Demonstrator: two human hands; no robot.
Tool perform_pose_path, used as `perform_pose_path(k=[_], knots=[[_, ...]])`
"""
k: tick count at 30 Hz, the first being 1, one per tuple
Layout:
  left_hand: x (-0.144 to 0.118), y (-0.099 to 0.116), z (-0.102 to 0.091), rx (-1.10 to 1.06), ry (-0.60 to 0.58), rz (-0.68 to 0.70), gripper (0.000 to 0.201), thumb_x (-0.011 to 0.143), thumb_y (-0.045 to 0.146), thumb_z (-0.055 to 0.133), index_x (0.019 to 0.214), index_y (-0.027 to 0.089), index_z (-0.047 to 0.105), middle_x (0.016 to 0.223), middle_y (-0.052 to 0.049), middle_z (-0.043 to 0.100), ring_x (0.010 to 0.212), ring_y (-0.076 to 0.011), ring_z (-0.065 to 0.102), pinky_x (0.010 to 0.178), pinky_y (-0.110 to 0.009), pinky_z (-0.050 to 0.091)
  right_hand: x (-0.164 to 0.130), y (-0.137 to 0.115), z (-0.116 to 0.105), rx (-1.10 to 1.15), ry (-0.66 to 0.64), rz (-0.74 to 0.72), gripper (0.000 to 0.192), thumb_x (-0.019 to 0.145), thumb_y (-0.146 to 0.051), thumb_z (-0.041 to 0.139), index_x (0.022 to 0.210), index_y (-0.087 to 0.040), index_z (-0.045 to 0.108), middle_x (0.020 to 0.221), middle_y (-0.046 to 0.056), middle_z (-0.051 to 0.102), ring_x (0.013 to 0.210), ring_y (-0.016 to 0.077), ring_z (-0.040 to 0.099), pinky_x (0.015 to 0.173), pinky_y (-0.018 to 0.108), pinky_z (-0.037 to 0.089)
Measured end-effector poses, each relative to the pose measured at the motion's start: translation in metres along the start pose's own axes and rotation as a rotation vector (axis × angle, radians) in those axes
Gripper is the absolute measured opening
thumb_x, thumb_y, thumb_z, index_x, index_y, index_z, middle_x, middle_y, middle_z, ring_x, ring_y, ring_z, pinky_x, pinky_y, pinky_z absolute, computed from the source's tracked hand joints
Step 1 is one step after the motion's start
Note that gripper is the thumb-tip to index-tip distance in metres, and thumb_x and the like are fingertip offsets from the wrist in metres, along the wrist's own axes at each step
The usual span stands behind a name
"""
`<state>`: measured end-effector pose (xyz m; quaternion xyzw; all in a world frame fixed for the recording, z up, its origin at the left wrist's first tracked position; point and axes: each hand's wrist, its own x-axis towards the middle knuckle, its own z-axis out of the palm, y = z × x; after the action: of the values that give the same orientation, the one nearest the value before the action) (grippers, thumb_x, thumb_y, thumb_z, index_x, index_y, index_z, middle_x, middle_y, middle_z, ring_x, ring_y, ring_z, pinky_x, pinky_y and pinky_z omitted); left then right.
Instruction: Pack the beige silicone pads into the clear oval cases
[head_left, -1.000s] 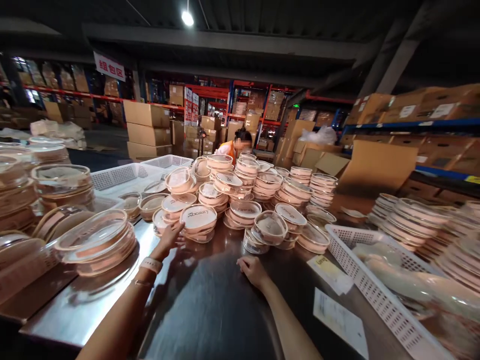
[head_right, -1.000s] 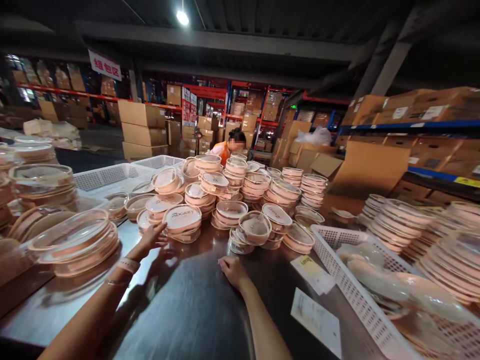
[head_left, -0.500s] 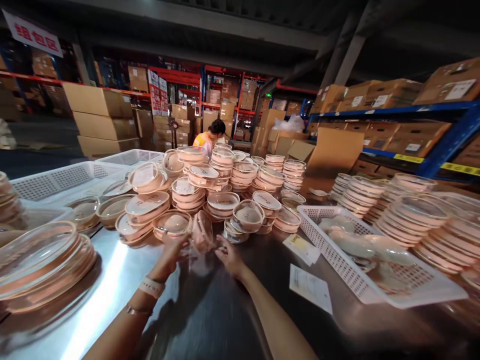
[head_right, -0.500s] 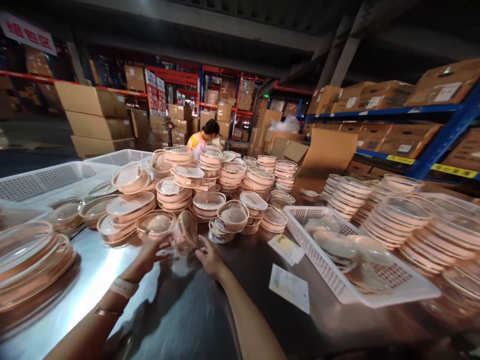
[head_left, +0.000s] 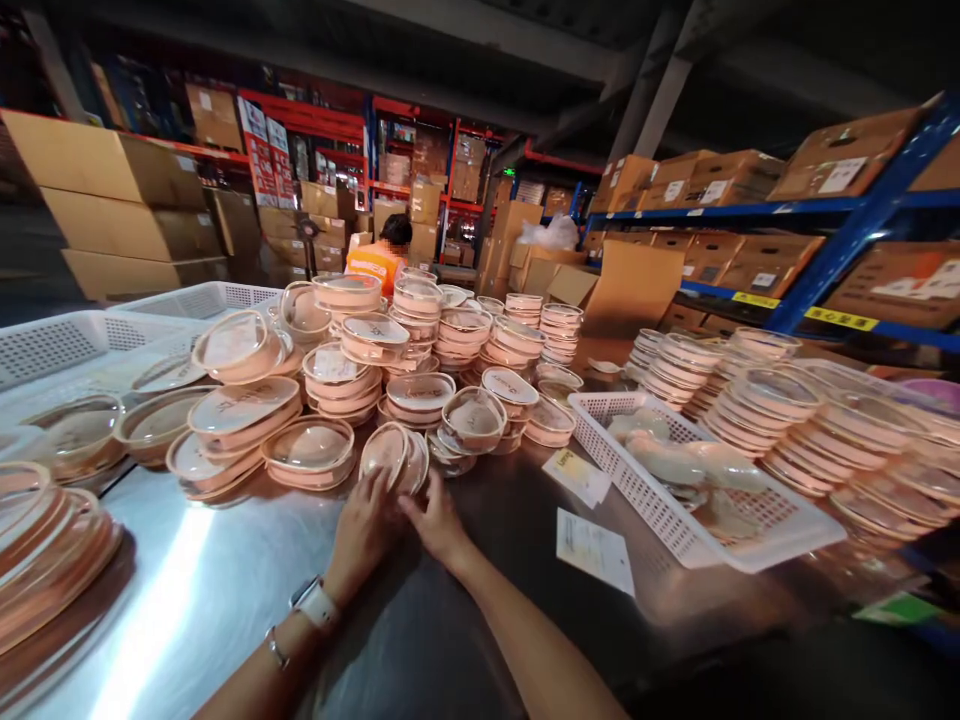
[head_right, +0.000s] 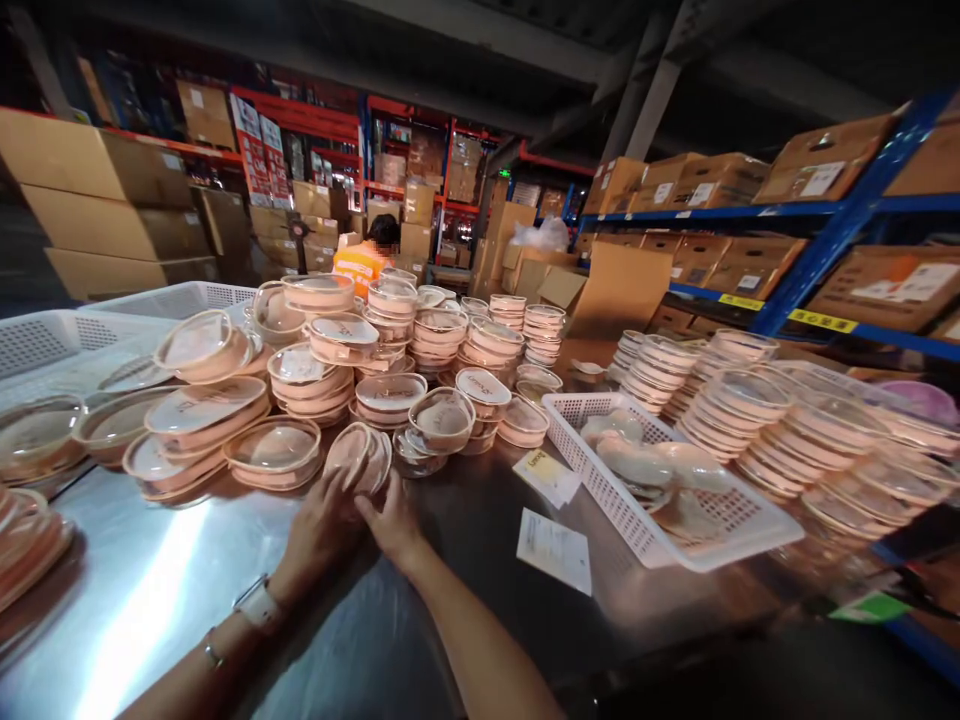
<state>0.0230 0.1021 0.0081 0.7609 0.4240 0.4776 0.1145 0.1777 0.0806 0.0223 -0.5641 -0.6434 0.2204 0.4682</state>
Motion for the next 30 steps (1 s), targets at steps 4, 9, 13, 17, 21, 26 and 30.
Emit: perform_pose_path(k=[4,9,13,17,21,26,30], knots=[[0.000,-0.002,0.001,0.299,0.067,0.182,0.059,0.080,0.015,0.059,0.137,0.013,0.043,0.128,-0.020,0.061,0.117,-0.0336,0.060,0.095,-0.048,0.053,0.001,-0.006,-0.007,-0.356,0.177,-0.293,0.045,0.085,-0.024,0.067,0.127,-0.016,0.056,0.120,0.016,0.064,0.113,0.0284,0.062,0.096,0.043,0.054],[-0.005,0.011,-0.002,0.382,0.039,0.236,0.060,0.076,0.010,0.059,0.134,0.012,0.045,0.122,-0.018,0.064,0.111,-0.0318,0.062,0.094,-0.046,0.054,0.006,-0.006,-0.013,-0.608,0.149,-0.440,0.015,0.092,-0.010,0.053,0.091,-0.018,0.066,0.087,0.007,0.068,0.086,0.0208,0.066,0.079,0.032,0.057],[-0.006,0.014,-0.006,0.401,0.018,0.250,0.061,0.075,0.009,0.057,0.134,0.013,0.045,0.121,-0.018,0.065,0.110,-0.0306,0.063,0.092,-0.044,0.054,0.008,-0.007,-0.015,-0.660,0.082,-0.441,0.002,0.088,-0.015,0.064,0.088,-0.018,0.064,0.087,0.006,0.068,0.087,0.0213,0.066,0.079,0.031,0.057],[-0.006,0.012,-0.005,0.415,-0.002,0.248,0.057,0.075,0.008,0.056,0.131,0.013,0.049,0.120,-0.017,0.066,0.109,-0.0307,0.062,0.093,-0.045,0.053,0.008,-0.009,-0.014,-0.728,0.031,-0.412,0.006,0.086,-0.015,0.067,0.091,-0.017,0.063,0.088,0.007,0.069,0.081,0.0194,0.067,0.073,0.027,0.057],[-0.005,0.015,-0.008,0.383,-0.068,0.203,0.056,0.075,0.008,0.054,0.131,0.012,0.053,0.122,-0.017,0.065,0.111,-0.0310,0.060,0.095,-0.048,0.052,0.006,-0.011,-0.011,-0.807,-0.010,-0.374,0.007,0.090,-0.013,0.059,0.087,-0.017,0.064,0.083,0.008,0.069,0.078,0.0213,0.068,0.067,0.029,0.055],[0.002,0.016,-0.031,0.283,-0.300,0.161,0.063,0.073,0.005,0.051,0.134,0.017,0.057,0.132,-0.013,0.063,0.122,-0.0275,0.057,0.104,-0.044,0.048,0.006,-0.009,-0.012,-0.868,-0.076,-0.327,0.010,0.088,-0.008,0.057,0.090,-0.015,0.065,0.083,0.010,0.071,0.074,0.0215,0.069,0.064,0.028,0.054],[-0.001,0.015,-0.034,0.293,-0.357,0.085,0.063,0.078,0.016,0.056,0.140,0.019,0.053,0.141,-0.014,0.058,0.132,-0.0329,0.050,0.109,-0.056,0.039,0.005,-0.010,-0.010,-0.860,-0.160,-0.348,0.011,0.088,-0.007,0.055,0.089,-0.013,0.065,0.081,0.010,0.071,0.069,0.0206,0.068,0.059,0.028,0.052]])
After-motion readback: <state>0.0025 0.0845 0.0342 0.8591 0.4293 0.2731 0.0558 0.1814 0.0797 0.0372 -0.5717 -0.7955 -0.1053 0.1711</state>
